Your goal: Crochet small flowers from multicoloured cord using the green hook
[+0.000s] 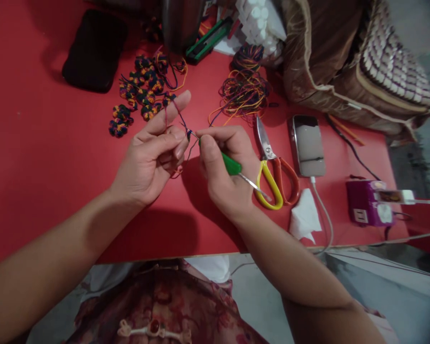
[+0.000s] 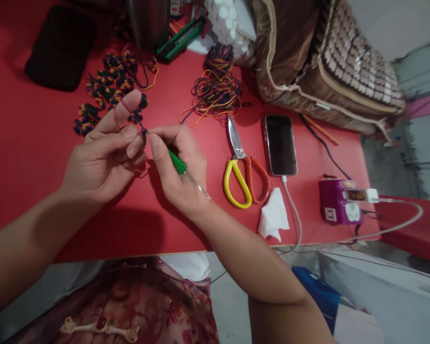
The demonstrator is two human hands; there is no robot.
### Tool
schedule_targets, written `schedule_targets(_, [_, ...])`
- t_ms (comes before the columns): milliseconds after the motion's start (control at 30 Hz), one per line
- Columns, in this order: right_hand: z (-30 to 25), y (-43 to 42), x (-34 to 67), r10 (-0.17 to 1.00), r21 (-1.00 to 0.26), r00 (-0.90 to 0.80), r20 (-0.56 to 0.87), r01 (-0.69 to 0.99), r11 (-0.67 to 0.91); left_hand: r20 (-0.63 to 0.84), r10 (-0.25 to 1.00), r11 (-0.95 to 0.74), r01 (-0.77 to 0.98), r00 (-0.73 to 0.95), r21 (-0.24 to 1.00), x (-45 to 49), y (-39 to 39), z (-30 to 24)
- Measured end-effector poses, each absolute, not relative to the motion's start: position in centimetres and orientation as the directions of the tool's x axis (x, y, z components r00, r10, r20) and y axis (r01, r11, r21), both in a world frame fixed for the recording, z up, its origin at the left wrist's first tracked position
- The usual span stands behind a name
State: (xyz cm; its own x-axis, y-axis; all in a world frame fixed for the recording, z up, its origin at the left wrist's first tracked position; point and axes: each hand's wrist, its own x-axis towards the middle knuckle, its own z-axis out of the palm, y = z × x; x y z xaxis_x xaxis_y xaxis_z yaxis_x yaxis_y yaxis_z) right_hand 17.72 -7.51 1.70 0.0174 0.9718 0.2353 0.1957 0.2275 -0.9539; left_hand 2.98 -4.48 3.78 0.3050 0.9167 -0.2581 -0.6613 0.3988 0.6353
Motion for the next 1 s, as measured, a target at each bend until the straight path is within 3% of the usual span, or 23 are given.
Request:
schedule_targets(133, [1.1,-8.3,17.5,0.858,-0.788,0.055,0.511,0.429,0.442,-0.362,0.876,0.475,-0.696,0.318,0.539,3.3,-4.4,3.9])
schedule_targets(267, [0.9,-8.5,17.5,0.810,-0.715,-0.007,0.587,0.466,0.522,-0.389,0.836,0.542,-0.697,0.388,0.470,2.9,-4.2,4.0])
schedule_targets(367, [1.1,-8.5,17.9,0.811,-0.740,-0.016,0.585,0.399,0.542,-0.366,0.819,0.571,-0.694,0.442,0.439,2.3,-3.9,4.1])
schedule_targets(733, [1.2,-8.4,18.4,0.907,-0.882,0.052,0.418,0.264,0.391,-0.380,0.791,0.603,-0.711,0.479,0.360,1.2,-2.9,4.4])
schedule_targets(1000, [2.3,-8.1,18.8,0.879,-0.866,0.013,0.477,0.177,0.467,-0.393,0.741,0.667,-0.666,0.544,0.335,-0.4,-1.9,3.3])
